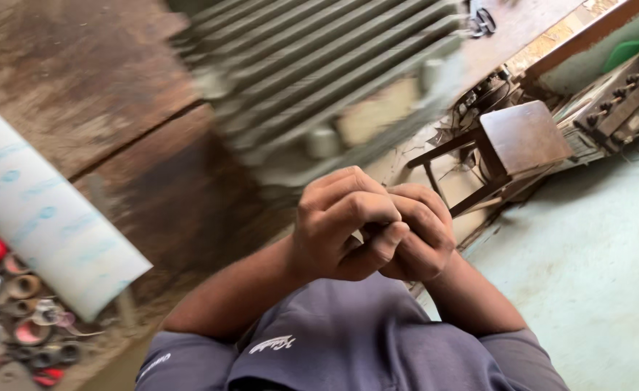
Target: The person fits white plastic slot insulation strips into the stator slots of an electric motor on a workbench, pressing each strip into place by hand and cutting pieces from a longer strip with scissors. They work around the stator, inserting strips one at a time into the slots.
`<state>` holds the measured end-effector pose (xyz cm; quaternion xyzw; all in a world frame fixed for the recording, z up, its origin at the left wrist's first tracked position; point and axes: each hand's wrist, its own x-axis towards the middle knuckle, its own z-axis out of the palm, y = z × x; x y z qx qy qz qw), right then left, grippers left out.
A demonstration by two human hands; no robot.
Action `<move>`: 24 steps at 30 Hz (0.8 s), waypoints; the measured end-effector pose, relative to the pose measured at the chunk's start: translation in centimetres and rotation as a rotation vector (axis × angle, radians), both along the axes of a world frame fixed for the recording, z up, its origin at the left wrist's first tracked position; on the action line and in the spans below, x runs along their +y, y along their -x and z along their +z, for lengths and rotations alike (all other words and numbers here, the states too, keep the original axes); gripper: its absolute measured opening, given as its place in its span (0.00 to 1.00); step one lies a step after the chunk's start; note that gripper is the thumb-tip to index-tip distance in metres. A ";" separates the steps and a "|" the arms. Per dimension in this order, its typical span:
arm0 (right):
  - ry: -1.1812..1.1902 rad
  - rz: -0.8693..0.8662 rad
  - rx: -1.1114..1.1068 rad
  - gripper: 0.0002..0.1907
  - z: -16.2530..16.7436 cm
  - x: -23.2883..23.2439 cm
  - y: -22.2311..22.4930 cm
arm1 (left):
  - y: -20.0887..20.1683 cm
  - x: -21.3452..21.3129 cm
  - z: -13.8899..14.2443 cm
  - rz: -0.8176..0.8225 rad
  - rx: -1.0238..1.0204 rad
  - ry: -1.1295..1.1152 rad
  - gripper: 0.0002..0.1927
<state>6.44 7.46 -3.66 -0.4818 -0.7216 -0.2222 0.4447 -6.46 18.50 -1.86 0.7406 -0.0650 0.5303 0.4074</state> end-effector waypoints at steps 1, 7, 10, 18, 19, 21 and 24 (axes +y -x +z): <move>0.015 -0.001 0.018 0.07 -0.1 -1.4 -2.6 | -2.4 -1.5 -0.3 0.013 0.015 -0.012 0.07; 0.275 0.056 0.255 0.11 -1.7 -4.7 -17.8 | -15.4 -6.7 -2.7 0.121 0.305 0.148 0.13; 0.391 0.109 0.325 0.13 -4.2 -2.1 -22.9 | -19.0 -6.1 -4.9 0.177 0.484 0.308 0.20; 0.647 0.171 0.609 0.13 -14.5 7.9 -33.3 | -27.4 -3.7 -13.0 0.326 0.782 0.211 0.47; 0.700 0.194 0.649 0.12 -15.3 9.2 -34.3 | -28.8 -2.8 -13.8 0.363 0.796 0.236 0.49; 0.798 0.265 0.724 0.09 -16.6 12.5 -35.3 | -30.7 -2.3 -14.3 0.465 0.817 0.305 0.52; 0.895 0.420 0.662 0.08 -17.5 17.5 -36.0 | -32.7 -1.3 -14.1 0.615 0.839 0.403 0.52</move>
